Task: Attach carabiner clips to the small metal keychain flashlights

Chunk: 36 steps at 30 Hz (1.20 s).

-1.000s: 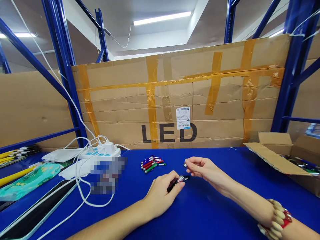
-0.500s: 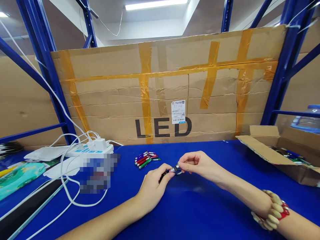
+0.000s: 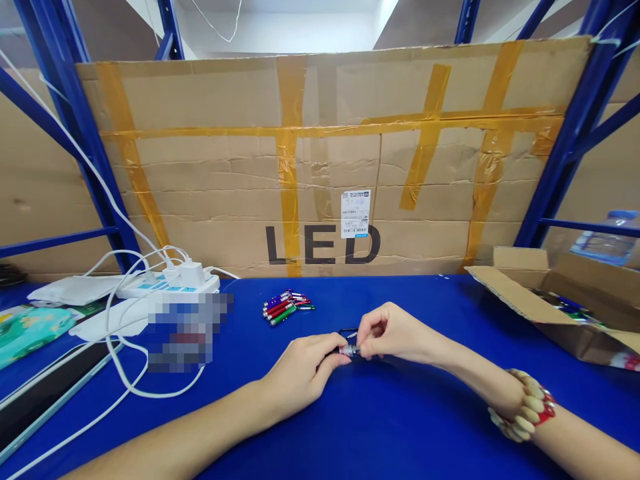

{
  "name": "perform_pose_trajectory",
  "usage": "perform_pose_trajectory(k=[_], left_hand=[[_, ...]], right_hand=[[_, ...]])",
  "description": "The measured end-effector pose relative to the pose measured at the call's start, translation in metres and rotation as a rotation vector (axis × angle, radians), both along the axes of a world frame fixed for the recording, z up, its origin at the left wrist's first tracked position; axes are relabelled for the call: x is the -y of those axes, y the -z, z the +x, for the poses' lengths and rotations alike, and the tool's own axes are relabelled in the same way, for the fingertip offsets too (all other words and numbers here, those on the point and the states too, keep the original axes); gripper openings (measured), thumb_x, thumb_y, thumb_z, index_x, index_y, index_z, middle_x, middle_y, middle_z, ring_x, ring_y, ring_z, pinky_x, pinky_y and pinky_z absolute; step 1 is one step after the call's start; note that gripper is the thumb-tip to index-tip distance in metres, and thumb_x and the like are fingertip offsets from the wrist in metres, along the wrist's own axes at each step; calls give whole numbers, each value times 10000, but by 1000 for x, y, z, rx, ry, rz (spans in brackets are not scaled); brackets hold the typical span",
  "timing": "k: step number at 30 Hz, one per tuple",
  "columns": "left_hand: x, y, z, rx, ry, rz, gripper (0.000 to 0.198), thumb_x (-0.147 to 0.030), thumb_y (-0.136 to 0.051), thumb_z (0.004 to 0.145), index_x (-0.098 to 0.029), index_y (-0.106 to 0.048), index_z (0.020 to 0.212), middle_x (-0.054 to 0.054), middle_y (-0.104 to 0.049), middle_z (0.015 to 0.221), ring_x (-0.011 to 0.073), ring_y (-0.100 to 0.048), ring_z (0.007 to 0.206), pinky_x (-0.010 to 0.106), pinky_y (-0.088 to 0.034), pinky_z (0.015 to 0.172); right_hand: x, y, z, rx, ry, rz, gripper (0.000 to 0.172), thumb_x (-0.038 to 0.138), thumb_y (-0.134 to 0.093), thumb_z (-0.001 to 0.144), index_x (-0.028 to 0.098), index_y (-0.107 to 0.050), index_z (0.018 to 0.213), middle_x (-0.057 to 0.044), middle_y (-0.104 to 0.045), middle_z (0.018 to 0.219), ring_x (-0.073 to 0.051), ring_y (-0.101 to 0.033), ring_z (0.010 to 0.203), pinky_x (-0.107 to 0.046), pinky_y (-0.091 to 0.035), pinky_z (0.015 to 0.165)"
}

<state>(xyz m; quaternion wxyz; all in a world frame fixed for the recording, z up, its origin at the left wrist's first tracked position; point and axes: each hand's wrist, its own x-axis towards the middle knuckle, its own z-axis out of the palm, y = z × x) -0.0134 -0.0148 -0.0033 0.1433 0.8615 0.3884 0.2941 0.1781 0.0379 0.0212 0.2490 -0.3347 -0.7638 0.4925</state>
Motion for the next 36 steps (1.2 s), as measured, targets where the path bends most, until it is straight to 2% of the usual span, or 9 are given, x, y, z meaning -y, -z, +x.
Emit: perform_pose_trajectory(k=[3,7,11,17,20,24,30,34,36], left_hand=[[0,1,-1,-47,8,17,223,-264,-358,889,-202,-567,840,18,-611,781,138,-551,694,212,-396,647],[0,1,-2,-62,-14,13,223,-270,-354,890,-207,-564,847,14,-615,781,135,-555,684,209,-395,635],[-1,3,-1,-50,-92,10,211,-276,-371,887,-205,-568,865,17,-634,799,144,-577,703,216,-405,655],[-1,4,1,-1,-110,23,181,-276,-411,877,-209,-576,902,14,-649,833,149,-590,738,217,-416,675],[-2,2,1,38,-97,40,191,-265,-392,888,-208,-573,910,17,-641,859,148,-579,772,221,-421,701],[-3,2,0,31,-73,100,210,-250,-369,900,-205,-569,945,26,-623,863,152,-550,798,236,-419,731],[-2,7,-3,-36,-25,232,259,-246,-343,902,-174,-591,897,29,-580,701,140,-514,638,224,-409,601],[-1,10,-4,-35,-10,324,248,-237,-368,893,-155,-602,893,27,-566,658,130,-499,582,215,-397,549],[0,10,-4,-45,-14,370,247,-230,-377,890,-149,-610,872,21,-542,624,125,-479,551,214,-380,521]], right_hand=[[4,1,-1,1,-16,55,97,242,-693,582,149,-669,598,18,-599,522,-80,-507,462,-181,-387,446],[10,0,-4,-2,55,68,121,266,-685,589,154,-641,576,13,-596,545,-88,-526,481,-181,-412,442],[12,0,-8,2,120,-20,234,368,-697,596,147,-628,567,15,-574,493,-85,-508,439,-189,-404,413],[8,-1,-5,-17,69,-220,322,424,-742,549,119,-637,556,17,-553,496,-60,-487,457,-157,-390,402],[7,-2,-2,-39,37,-262,337,431,-747,551,117,-626,560,20,-549,522,-53,-491,474,-138,-396,397],[7,0,-2,-44,-5,-254,361,459,-723,585,112,-623,589,8,-572,573,-50,-508,482,-132,-420,399],[11,3,-5,-27,-166,-184,390,496,-654,659,109,-610,643,18,-564,515,-64,-541,434,-168,-471,430],[14,5,-6,10,-130,-89,412,505,-610,701,101,-609,625,19,-545,481,-52,-511,386,-150,-432,384],[15,6,-8,8,-121,-106,414,505,-623,688,99,-606,607,19,-543,472,-47,-498,369,-142,-408,365]])
